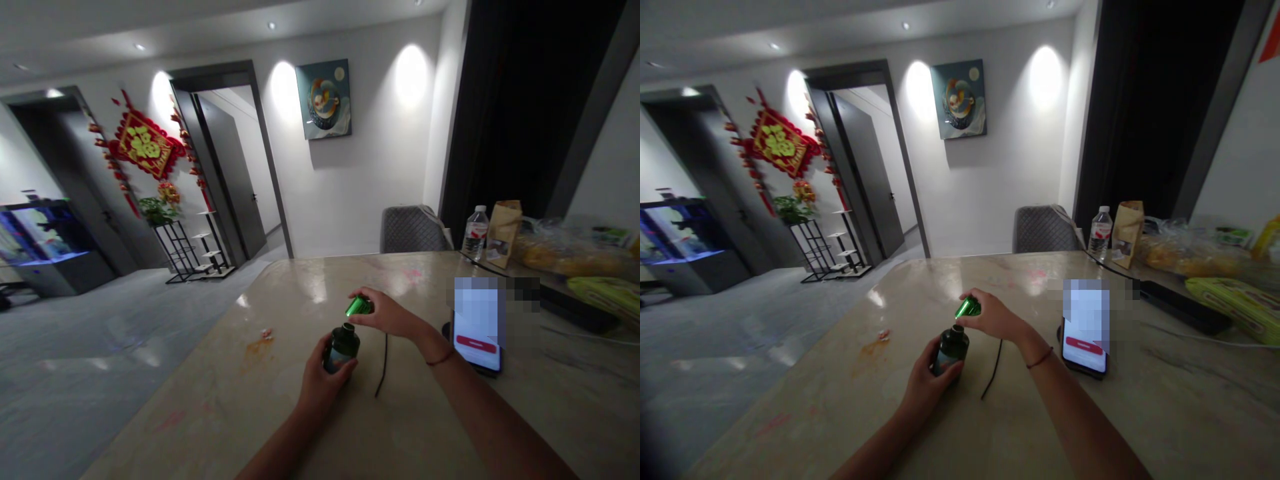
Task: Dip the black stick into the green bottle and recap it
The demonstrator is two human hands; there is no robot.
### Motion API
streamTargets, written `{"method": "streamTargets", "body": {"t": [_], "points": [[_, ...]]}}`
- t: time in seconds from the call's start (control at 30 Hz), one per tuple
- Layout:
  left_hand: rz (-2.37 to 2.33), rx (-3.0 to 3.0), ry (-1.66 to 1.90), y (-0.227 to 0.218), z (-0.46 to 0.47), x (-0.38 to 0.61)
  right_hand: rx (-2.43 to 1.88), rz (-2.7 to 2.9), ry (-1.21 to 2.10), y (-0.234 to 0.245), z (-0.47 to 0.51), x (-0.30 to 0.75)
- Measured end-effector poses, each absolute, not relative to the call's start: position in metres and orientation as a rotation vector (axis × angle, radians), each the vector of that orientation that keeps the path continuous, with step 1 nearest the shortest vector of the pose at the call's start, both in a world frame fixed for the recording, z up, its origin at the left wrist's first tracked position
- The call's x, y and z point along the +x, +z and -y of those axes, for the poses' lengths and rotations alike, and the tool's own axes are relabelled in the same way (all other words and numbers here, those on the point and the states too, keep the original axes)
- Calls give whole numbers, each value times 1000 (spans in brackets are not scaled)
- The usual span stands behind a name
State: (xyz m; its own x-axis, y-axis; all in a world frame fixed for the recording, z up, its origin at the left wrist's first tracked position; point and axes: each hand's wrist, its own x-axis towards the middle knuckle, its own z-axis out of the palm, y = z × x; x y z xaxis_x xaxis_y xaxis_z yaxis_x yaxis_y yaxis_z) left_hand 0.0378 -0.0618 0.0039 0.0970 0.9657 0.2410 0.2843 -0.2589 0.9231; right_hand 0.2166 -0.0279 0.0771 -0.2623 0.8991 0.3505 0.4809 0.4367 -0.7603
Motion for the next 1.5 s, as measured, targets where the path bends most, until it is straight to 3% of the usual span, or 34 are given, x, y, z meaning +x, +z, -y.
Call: {"method": "streamTargets", "body": {"t": [0.23,0.77,1.5], "points": [[-1271,1626,1235,3,61,37,-1283,1776,726,59,12,231],[-1310,1623,1195,8,63,38,-1840,1611,198,5,-16,265],[-1298,1624,1170,8,63,38,-2002,1638,262,6,-12,267]]}}
